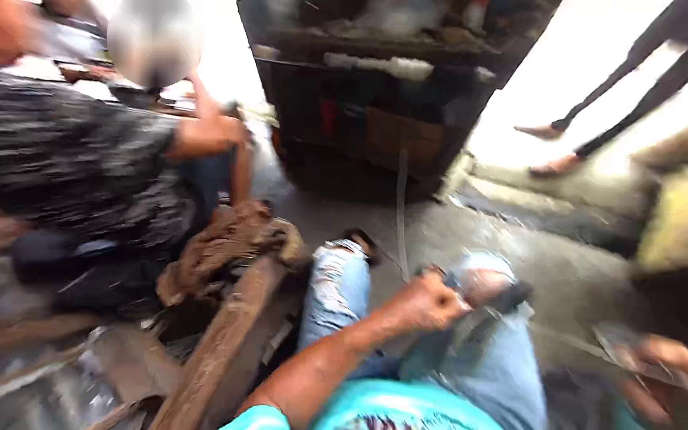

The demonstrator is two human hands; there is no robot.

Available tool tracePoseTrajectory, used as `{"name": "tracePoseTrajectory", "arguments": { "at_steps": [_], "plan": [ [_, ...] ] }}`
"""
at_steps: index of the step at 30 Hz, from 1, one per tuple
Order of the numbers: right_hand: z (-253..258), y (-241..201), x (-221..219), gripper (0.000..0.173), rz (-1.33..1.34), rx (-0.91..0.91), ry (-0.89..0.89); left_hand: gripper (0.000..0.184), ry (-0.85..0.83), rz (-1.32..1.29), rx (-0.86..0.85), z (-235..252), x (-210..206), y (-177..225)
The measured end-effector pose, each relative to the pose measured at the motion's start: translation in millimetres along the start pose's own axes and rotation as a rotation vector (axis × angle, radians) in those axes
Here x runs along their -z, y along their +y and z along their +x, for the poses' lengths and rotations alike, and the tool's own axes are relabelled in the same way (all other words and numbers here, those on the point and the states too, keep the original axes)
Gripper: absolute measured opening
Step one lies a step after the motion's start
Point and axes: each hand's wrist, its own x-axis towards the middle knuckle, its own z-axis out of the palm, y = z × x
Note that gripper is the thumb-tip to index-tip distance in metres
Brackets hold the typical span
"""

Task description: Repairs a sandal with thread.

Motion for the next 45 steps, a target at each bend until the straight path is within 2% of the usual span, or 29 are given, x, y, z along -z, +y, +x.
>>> {"name": "tracePoseTrajectory", "arguments": {
  "at_steps": [2,4,6,9,10,12,13,16,19,21,23,25,26,28,29,30,33,35,45],
  "plan": [
    [-1,9,-8,0.016,0.124,0.132,0.177,0.032,-0.016,-0.017,0.018,6,-2,-12],
    [14,17,-18,0.023,0.113,0.173,0.250,0.030,-0.041,-0.032,0.011,10,-11,-27],
    [32,28,-27,0.024,0.080,0.128,0.295,0.027,-0.048,-0.046,0.022,13,-13,-33],
    [58,47,-40,0.010,-0.112,0.031,0.314,0.027,-0.047,-0.082,0.059,18,-18,-40],
    [63,57,-44,0.016,-0.218,0.014,0.292,0.030,-0.040,-0.069,0.064,19,-19,-45],
    [69,77,-48,0.032,-0.473,0.020,0.219,0.038,0.020,0.047,0.091,17,-20,-57],
    [69,84,-50,0.035,-0.579,0.031,0.211,0.041,0.060,0.130,0.127,15,-17,-63],
    [67,92,-54,0.039,-0.734,0.082,0.225,0.047,0.192,0.357,0.284,14,3,-80],
    [68,90,-54,0.039,-0.835,0.113,0.232,0.048,0.347,0.369,0.364,21,15,-81],
    [67,85,-57,0.038,-0.954,0.100,0.209,0.041,0.429,0.125,0.336,25,9,-74],
    [68,78,-58,0.043,-1.083,0.076,0.166,0.020,0.388,-0.432,0.312,29,7,-63],
    [70,69,-59,0.054,-1.186,0.054,0.170,0.029,0.257,-0.993,0.272,33,8,-55],
    [73,65,-59,0.065,-1.208,0.034,0.186,0.036,0.203,-1.183,0.236,36,7,-52],
    [82,60,-54,0.091,-1.182,-0.092,0.214,0.050,0.167,-1.386,0.202,43,1,-50],
    [85,61,-49,0.099,-1.142,-0.161,0.227,0.050,0.179,-1.426,0.238,47,-3,-51],
    [87,63,-43,0.099,-1.103,-0.198,0.234,0.047,0.202,-1.443,0.313,53,-7,-55],
    [86,69,-40,0.086,-1.066,-0.215,0.219,0.035,0.347,-1.406,0.610,75,-23,-78],
    [86,71,-44,0.081,-1.079,-0.193,0.225,0.033,0.395,-1.350,0.707,84,-31,-93],
    [84,80,-49,0.071,-1.087,-0.130,0.222,0.033,0.521,-1.246,0.799,94,-41,-110]
  ]
}}
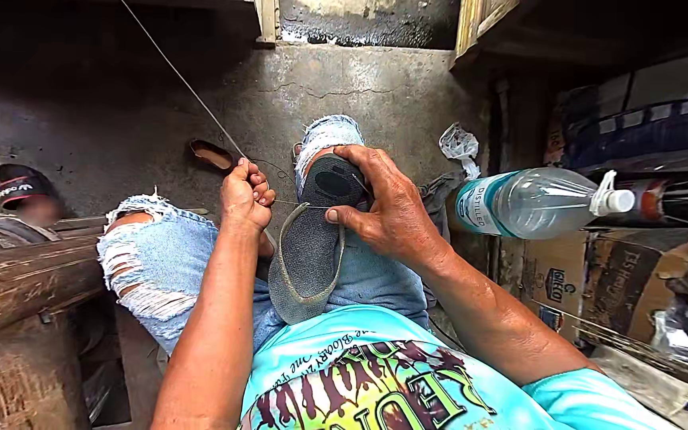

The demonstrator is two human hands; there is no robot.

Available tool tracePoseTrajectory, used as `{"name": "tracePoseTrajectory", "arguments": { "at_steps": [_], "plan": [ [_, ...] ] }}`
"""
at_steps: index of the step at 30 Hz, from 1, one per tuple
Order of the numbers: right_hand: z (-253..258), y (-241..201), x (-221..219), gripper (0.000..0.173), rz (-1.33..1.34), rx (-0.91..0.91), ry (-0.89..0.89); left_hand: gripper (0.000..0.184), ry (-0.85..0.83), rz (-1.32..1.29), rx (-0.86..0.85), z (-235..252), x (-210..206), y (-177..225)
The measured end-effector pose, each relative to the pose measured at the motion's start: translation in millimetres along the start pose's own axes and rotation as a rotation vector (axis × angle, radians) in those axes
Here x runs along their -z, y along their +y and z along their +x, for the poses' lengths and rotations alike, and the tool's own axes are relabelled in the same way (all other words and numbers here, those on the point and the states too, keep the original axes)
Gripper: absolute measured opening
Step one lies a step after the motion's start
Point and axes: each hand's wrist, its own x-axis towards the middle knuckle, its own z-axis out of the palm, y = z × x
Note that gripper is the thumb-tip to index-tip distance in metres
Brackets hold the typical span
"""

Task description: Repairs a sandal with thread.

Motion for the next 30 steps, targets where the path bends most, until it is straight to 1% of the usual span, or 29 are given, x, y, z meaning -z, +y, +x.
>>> {"name": "tracePoseTrajectory", "arguments": {
  "at_steps": [7,14,18,20,23,25,26,27,28,29,30],
  "plan": [
    [-2,-4,-6,0.063,0.014,-0.016,0.035,0.031,0.056,-0.002,0.023,9,7,-4],
    [-2,-7,-8,0.063,0.033,-0.024,0.046,0.029,0.095,-0.022,0.023,13,10,-4],
    [2,0,-8,0.062,0.087,-0.026,0.039,0.028,0.097,-0.052,0.010,14,10,-3],
    [3,4,-5,0.063,0.186,-0.032,0.018,0.027,0.045,-0.095,0.000,7,10,1],
    [4,11,9,0.062,0.414,-0.035,-0.023,0.031,-0.156,-0.116,-0.058,-15,15,22],
    [2,14,19,0.055,0.571,-0.040,-0.055,0.035,-0.231,-0.034,-0.140,-37,21,37],
    [1,14,24,0.053,0.617,-0.046,-0.070,0.033,-0.229,0.044,-0.202,-48,26,45],
    [-1,14,27,0.050,0.664,-0.062,-0.077,0.028,-0.204,0.178,-0.278,-59,33,51],
    [-3,15,29,0.047,0.727,-0.079,-0.071,0.021,-0.164,0.378,-0.377,-70,43,57],
    [-4,15,31,0.045,0.807,-0.103,-0.065,0.024,-0.102,0.615,-0.487,-80,51,63],
    [-5,15,33,0.044,0.878,-0.121,-0.062,0.033,-0.062,0.865,-0.584,-89,55,68]
  ]
}}
